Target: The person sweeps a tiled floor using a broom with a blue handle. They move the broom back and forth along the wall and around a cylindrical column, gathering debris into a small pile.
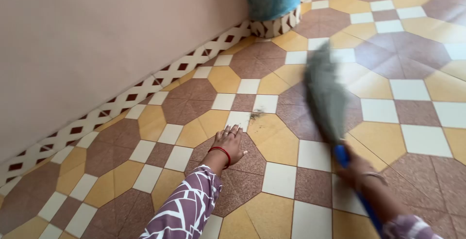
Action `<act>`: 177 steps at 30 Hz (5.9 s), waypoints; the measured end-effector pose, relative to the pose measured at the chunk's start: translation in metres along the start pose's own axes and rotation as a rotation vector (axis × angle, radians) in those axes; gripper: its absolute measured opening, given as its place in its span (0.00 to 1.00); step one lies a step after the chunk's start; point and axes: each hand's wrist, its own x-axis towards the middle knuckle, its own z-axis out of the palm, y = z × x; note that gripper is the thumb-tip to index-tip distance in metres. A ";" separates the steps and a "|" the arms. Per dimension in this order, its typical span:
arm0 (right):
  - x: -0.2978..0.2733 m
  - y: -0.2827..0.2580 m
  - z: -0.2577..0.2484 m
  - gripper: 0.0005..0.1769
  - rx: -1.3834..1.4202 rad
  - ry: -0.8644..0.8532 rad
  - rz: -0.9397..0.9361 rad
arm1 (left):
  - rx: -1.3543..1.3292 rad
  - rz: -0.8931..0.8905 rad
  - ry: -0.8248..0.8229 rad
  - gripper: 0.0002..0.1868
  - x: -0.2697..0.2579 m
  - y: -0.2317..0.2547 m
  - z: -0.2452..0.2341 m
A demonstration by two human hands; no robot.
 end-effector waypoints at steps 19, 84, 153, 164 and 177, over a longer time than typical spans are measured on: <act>-0.044 0.076 -0.085 0.60 0.289 0.213 0.301 | 0.077 0.094 0.006 0.49 0.000 0.056 -0.029; 0.034 0.174 -0.121 0.28 1.110 0.353 0.324 | 0.074 0.243 0.108 0.42 0.060 0.171 -0.089; -0.130 0.066 -0.134 0.48 0.695 -0.047 0.147 | 0.137 0.395 0.252 0.45 0.058 0.180 -0.117; -0.118 0.181 -0.092 0.54 0.651 0.460 0.491 | 0.251 0.327 0.164 0.42 0.056 0.167 -0.116; -0.142 0.021 -0.013 0.49 0.496 -0.082 0.335 | 0.268 0.404 0.207 0.42 0.076 0.197 -0.101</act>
